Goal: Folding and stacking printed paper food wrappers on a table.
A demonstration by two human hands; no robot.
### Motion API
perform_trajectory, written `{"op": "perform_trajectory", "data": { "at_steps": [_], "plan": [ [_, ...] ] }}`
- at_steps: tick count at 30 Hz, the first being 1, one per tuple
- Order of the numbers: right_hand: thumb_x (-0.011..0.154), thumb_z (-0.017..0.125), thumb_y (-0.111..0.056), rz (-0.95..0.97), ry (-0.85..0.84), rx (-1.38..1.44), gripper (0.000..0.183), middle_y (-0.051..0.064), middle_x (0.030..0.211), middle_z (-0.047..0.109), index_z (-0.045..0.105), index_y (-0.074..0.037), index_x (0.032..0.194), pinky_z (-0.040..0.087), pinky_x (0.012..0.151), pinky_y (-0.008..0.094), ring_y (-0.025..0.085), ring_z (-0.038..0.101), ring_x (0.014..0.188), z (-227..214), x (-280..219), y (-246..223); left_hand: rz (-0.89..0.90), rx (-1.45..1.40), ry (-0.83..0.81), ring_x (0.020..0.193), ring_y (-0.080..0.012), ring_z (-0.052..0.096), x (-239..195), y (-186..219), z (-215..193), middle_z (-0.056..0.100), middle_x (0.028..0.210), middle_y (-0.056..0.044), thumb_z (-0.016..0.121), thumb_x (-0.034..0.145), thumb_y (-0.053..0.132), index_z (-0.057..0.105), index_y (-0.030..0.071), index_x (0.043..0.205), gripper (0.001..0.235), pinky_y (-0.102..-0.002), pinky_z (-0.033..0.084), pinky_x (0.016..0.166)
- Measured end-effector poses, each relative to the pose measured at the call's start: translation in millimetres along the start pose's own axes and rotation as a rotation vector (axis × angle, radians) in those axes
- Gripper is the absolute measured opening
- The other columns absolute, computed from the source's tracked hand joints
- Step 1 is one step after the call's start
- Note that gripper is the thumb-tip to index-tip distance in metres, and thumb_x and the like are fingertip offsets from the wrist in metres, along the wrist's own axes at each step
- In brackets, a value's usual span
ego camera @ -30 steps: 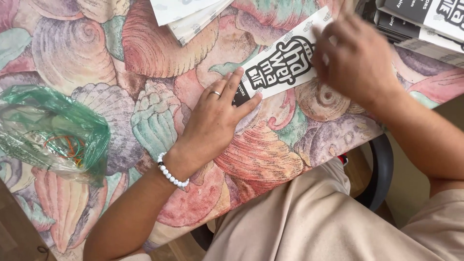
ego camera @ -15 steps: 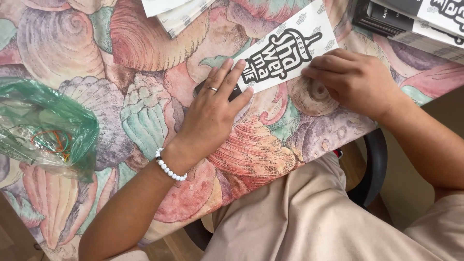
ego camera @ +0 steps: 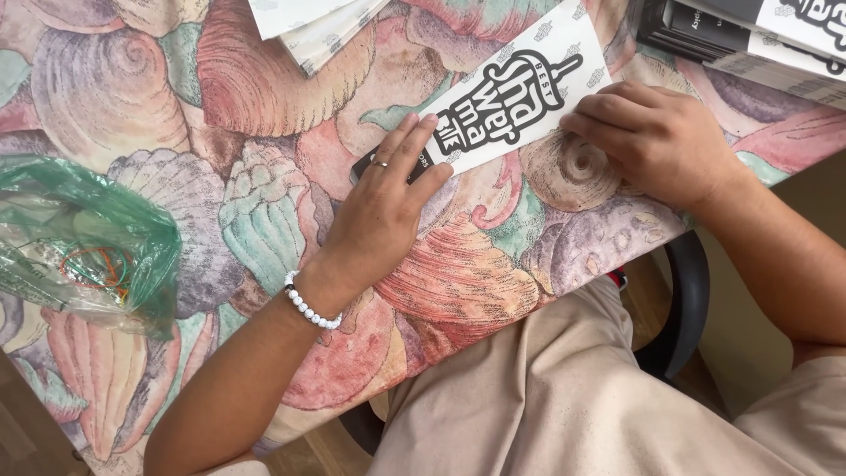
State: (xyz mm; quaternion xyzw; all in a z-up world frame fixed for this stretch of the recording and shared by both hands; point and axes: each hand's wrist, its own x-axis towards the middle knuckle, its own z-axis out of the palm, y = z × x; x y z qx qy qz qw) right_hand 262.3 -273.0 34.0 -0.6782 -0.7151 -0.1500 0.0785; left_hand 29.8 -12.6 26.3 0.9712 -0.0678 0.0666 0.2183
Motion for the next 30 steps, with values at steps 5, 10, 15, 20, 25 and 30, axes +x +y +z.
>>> {"op": "perform_trajectory", "data": {
  "at_steps": [5,10,15,20,25,30],
  "plan": [
    [0.104,0.072,-0.005,-0.011,0.003,-0.024,0.017,0.008,0.113,0.073,0.078,-0.003,0.12,0.062,0.081,0.033,0.022,0.07,0.095,3.2,-4.9,-0.1,0.026,-0.003,0.017,0.15,-0.0464,0.027,2.3,0.2,-1.0,0.026,0.16,-0.027,0.048,0.093,-0.019,0.06,0.004,0.126,0.041,-0.058,0.041,0.121],
    [0.106,0.072,-0.007,-0.009,0.019,-0.017,0.016,0.008,0.112,0.074,0.078,-0.002,0.12,0.061,0.081,0.032,0.022,0.07,0.094,2.9,-5.8,0.2,-0.014,0.077,-0.074,0.152,-0.0446,0.026,10.3,4.3,-6.7,0.014,0.165,-0.022,0.046,0.101,-0.011,0.051,0.011,0.141,0.046,-0.057,0.033,0.124],
    [0.103,0.069,-0.012,0.102,-0.102,-0.104,0.024,-0.009,0.092,0.074,0.081,-0.025,0.119,0.049,0.054,0.024,0.011,0.07,0.084,-8.3,20.8,0.5,-0.325,-0.223,-0.232,0.149,-0.037,0.028,29.3,16.0,-23.7,0.026,0.162,-0.026,0.026,0.11,0.038,0.012,0.0,0.158,0.063,-0.05,0.023,0.122],
    [0.106,0.064,-0.017,0.025,-0.142,-0.053,0.036,-0.008,0.066,0.06,0.07,-0.017,0.142,0.043,0.045,0.02,0.007,0.056,0.06,15.6,87.8,-13.9,-0.179,-0.001,-0.255,0.14,-0.044,0.034,28.5,12.7,-19.2,0.023,0.163,-0.023,0.041,0.105,0.016,0.062,0.016,0.128,0.031,-0.057,0.035,0.11],
    [0.098,0.055,0.008,0.068,-0.025,0.157,0.037,-0.008,0.053,0.044,0.083,-0.012,0.112,0.026,0.04,0.02,0.008,0.038,0.044,24.4,95.4,2.4,-0.164,-0.04,-0.226,0.144,-0.0466,0.029,23.3,9.0,-16.2,0.019,0.164,-0.024,0.043,0.104,0.012,0.061,0.017,0.133,0.035,-0.059,0.032,0.115],
    [0.116,0.061,-0.012,0.366,-0.196,-0.279,0.037,-0.013,0.055,0.045,0.076,-0.03,0.087,0.034,0.049,0.018,0.005,0.046,0.051,33.0,57.1,40.5,-0.039,0.144,-0.173,0.14,-0.0506,0.036,18.8,6.5,-8.4,0.018,0.16,-0.033,0.045,0.091,-0.007,0.056,0.024,0.146,0.064,-0.057,0.036,0.114]
  ]
}}
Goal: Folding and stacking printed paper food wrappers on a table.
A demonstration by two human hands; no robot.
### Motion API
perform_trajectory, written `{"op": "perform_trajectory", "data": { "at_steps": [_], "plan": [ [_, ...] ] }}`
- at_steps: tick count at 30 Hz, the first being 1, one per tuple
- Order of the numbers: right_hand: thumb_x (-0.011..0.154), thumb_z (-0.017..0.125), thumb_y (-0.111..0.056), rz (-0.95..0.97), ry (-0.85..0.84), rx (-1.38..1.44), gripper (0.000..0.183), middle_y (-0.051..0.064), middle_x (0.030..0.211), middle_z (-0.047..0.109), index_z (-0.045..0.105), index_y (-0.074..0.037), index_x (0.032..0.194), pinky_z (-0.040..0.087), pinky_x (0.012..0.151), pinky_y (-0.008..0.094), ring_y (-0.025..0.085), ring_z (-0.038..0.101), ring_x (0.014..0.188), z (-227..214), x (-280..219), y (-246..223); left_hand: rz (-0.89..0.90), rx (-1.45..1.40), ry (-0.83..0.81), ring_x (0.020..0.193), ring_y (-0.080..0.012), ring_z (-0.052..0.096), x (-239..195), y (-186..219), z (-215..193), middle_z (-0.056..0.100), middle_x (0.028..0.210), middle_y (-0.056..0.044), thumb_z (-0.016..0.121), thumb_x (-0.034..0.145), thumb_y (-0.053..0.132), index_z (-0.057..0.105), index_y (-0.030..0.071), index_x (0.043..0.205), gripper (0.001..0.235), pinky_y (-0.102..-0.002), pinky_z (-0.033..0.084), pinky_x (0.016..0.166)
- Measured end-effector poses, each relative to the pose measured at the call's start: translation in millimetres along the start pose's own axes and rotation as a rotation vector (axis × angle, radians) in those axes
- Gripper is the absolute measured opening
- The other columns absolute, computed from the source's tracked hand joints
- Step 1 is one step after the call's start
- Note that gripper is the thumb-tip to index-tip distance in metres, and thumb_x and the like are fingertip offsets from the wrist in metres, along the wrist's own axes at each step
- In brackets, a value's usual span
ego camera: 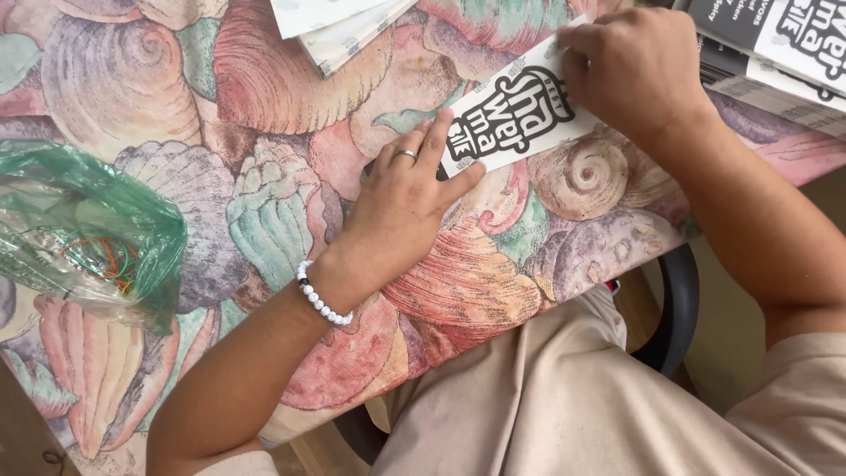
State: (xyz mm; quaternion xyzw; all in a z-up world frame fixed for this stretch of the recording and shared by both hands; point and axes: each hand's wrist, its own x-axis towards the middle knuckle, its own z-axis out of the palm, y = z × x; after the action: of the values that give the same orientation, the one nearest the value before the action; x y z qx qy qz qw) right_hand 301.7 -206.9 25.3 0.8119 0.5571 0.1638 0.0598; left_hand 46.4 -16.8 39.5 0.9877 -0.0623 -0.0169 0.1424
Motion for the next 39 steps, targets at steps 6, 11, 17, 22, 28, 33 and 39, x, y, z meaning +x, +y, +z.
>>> {"op": "perform_trajectory", "data": {
  "at_steps": [6,11,17,22,28,33,39],
  "plan": [
    [0.116,0.063,-0.022,-0.211,0.239,0.18,0.024,0.015,0.103,0.075,0.075,-0.002,0.112,0.068,0.08,0.033,0.027,0.075,0.094,-39.1,-26.0,-45.0,-0.022,0.0,-0.048,0.148,-0.0512,0.02,-1.9,11.8,-4.4,0.008,0.16,-0.037,0.041,0.086,-0.018,0.039,0.025,0.157,0.082,-0.055,0.023,0.122],
    [0.098,0.073,-0.017,-0.365,0.108,0.179,0.041,0.008,0.124,0.068,0.068,-0.01,0.138,0.064,0.088,0.03,0.021,0.065,0.109,-34.7,-62.7,-39.0,-0.058,0.158,0.035,0.144,-0.0521,0.03,-5.1,20.4,10.2,0.025,0.156,-0.038,0.047,0.089,-0.011,0.039,0.022,0.156,0.075,-0.054,0.028,0.121],
    [0.096,0.075,-0.018,-0.305,0.132,0.256,0.035,0.009,0.124,0.067,0.073,-0.015,0.131,0.062,0.079,0.035,0.027,0.067,0.11,-31.3,-70.5,-28.1,-0.166,0.079,0.195,0.134,-0.0467,0.049,-30.4,16.5,8.4,0.045,0.149,-0.034,0.058,0.09,-0.011,0.06,0.004,0.139,0.051,-0.046,0.05,0.11],
    [0.097,0.074,-0.019,-0.277,0.108,0.255,0.033,0.006,0.12,0.072,0.075,-0.021,0.13,0.064,0.078,0.03,0.021,0.069,0.104,-33.2,-63.8,-31.9,-0.162,-0.022,0.195,0.139,-0.0443,0.045,-40.0,7.9,7.9,0.045,0.152,-0.029,0.051,0.088,-0.021,0.06,0.005,0.14,0.058,-0.045,0.05,0.111],
    [0.102,0.069,-0.017,-0.343,0.162,0.377,0.025,0.006,0.112,0.076,0.076,-0.016,0.126,0.065,0.082,0.029,0.02,0.071,0.101,-41.8,-34.9,-51.8,-0.107,0.056,0.248,0.133,-0.0459,0.052,-35.2,3.6,4.8,0.051,0.146,-0.032,0.05,0.088,-0.021,0.064,0.004,0.135,0.055,-0.046,0.051,0.11],
    [0.093,0.078,-0.008,-0.547,0.152,0.464,0.023,0.002,0.099,0.07,0.075,-0.015,0.115,0.064,0.079,0.029,0.018,0.065,0.088,-47.7,-21.8,-79.6,-0.025,0.193,0.174,0.124,-0.0385,0.059,-36.5,-0.1,-6.4,0.048,0.149,-0.029,0.057,0.079,-0.017,0.064,0.019,0.138,0.07,-0.037,0.059,0.092],
    [0.092,0.078,-0.006,-0.409,0.065,0.72,0.006,0.008,0.095,0.078,0.082,-0.01,0.095,0.068,0.076,0.03,0.023,0.074,0.087,-48.6,-29.2,-34.9,0.014,0.327,0.052,0.13,-0.0389,0.054,-36.4,-0.9,-9.2,0.044,0.15,-0.033,0.056,0.086,-0.007,0.05,0.03,0.151,0.075,-0.04,0.052,0.105]
  ]
}}
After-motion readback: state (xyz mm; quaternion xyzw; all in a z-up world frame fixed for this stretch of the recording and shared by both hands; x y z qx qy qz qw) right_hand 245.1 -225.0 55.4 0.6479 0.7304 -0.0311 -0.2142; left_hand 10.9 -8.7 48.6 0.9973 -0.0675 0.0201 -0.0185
